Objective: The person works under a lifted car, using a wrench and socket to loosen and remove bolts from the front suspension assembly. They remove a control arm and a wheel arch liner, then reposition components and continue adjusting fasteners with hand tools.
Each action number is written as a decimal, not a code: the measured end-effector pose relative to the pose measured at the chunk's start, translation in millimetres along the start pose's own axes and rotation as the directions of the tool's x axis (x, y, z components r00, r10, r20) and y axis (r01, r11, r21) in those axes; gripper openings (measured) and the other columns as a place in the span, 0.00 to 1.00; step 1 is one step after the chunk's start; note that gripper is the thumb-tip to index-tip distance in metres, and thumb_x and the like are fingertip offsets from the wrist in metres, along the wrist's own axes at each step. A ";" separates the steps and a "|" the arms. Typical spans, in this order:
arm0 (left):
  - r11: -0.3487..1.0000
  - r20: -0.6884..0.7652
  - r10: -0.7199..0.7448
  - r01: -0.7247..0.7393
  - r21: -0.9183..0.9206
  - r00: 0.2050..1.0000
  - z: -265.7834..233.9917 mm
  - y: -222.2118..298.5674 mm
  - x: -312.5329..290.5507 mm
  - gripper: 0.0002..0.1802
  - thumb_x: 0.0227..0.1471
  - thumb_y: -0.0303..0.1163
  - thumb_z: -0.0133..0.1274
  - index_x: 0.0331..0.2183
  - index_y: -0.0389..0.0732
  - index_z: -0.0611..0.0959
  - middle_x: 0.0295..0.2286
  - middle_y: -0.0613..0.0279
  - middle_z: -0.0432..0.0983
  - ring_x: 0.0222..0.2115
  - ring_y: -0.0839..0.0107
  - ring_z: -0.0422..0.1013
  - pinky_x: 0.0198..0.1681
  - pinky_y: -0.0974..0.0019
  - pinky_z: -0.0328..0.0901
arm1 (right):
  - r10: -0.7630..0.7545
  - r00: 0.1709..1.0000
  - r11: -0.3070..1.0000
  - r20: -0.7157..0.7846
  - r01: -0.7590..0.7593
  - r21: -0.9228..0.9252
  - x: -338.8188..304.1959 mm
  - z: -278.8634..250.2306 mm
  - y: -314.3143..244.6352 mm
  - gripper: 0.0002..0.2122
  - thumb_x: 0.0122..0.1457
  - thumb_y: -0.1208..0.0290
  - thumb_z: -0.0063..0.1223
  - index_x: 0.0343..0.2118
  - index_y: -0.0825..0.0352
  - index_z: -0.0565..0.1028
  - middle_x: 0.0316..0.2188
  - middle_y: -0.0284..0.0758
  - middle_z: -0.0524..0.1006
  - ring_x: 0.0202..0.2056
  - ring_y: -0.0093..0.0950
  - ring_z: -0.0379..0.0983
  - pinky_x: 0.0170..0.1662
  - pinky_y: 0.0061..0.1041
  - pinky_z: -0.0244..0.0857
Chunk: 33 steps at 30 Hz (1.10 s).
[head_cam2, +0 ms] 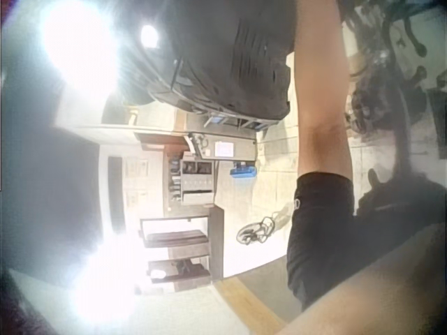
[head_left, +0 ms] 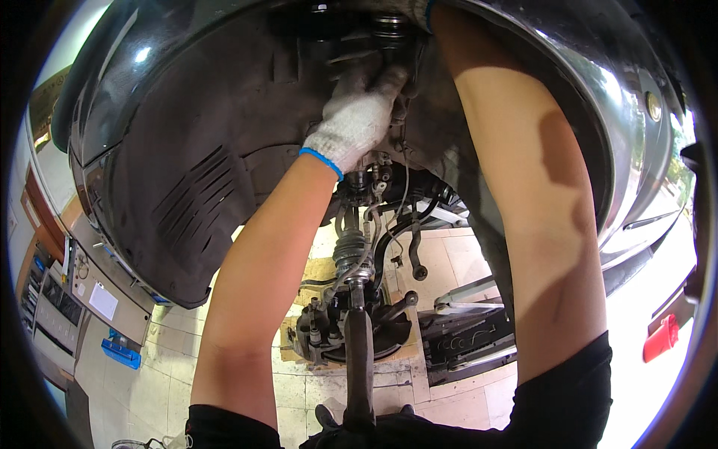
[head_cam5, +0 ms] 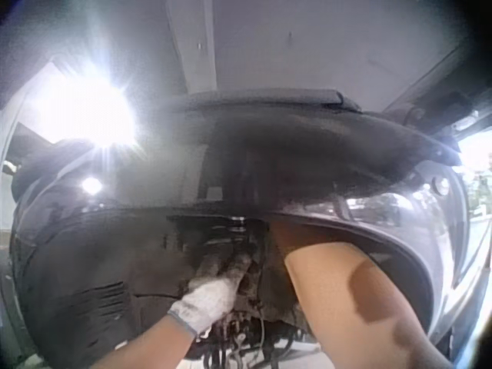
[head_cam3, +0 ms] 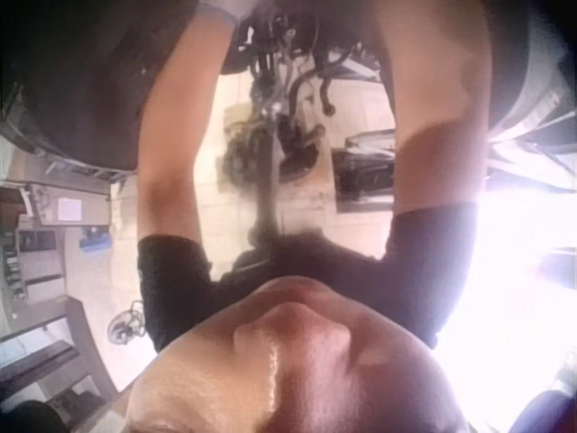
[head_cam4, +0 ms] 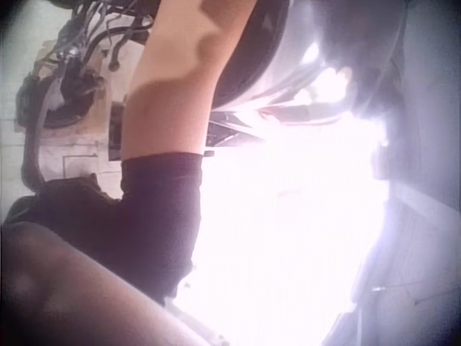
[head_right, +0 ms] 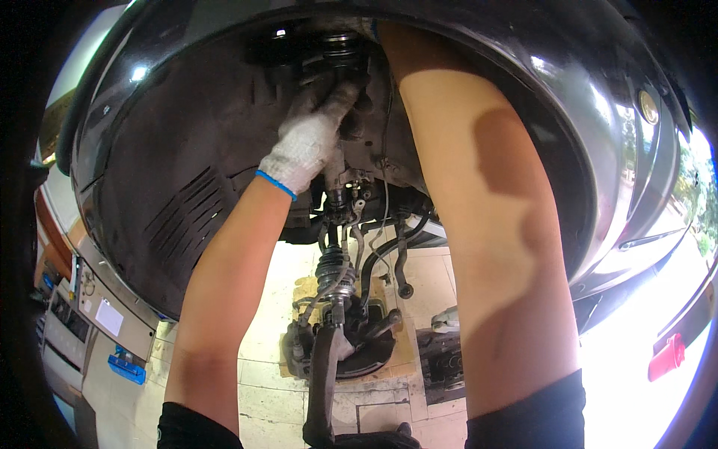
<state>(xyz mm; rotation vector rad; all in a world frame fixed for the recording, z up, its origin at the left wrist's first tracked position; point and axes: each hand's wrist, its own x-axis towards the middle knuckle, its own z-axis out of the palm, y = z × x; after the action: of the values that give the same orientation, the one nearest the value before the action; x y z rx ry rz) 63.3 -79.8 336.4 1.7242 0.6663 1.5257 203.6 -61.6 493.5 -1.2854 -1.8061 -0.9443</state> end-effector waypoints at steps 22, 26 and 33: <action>0.168 0.189 0.531 -0.321 0.932 0.826 16.6 -3.5 44.7 0.22 0.55 0.44 0.56 0.44 0.38 0.81 0.41 0.43 0.80 0.44 0.45 0.77 0.48 0.52 0.71 | 0.119 0.992 0.980 -0.045 -0.110 0.166 -19.4 15.0 7.3 0.31 0.64 0.38 0.37 0.64 0.51 0.68 0.65 0.43 0.66 0.65 0.47 0.60 0.68 0.41 0.50; 0.724 0.066 0.068 -0.095 0.684 0.995 -3.3 20.9 1.6 0.24 0.57 0.47 0.53 0.48 0.39 0.80 0.46 0.43 0.79 0.48 0.44 0.75 0.52 0.52 0.69 | 0.176 0.983 0.956 -0.049 -0.158 0.249 -26.0 22.7 10.9 0.31 0.64 0.37 0.37 0.64 0.50 0.69 0.65 0.43 0.66 0.65 0.47 0.60 0.68 0.40 0.50; 0.783 0.200 -0.157 -0.002 0.622 0.967 -83.8 -10.4 -142.0 0.23 0.57 0.42 0.57 0.47 0.34 0.82 0.29 0.54 0.79 0.27 0.68 0.73 0.36 0.63 0.69 | 0.263 0.965 0.862 -0.025 -0.223 0.456 -57.5 66.9 34.5 0.32 0.64 0.35 0.37 0.63 0.50 0.69 0.65 0.43 0.66 0.65 0.47 0.60 0.69 0.39 0.50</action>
<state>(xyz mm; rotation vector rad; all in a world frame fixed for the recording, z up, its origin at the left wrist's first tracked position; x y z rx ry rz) -41.4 -168.9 244.8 2.2847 1.1877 1.0593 241.9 -20.3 417.3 -1.1183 -1.6211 -0.3988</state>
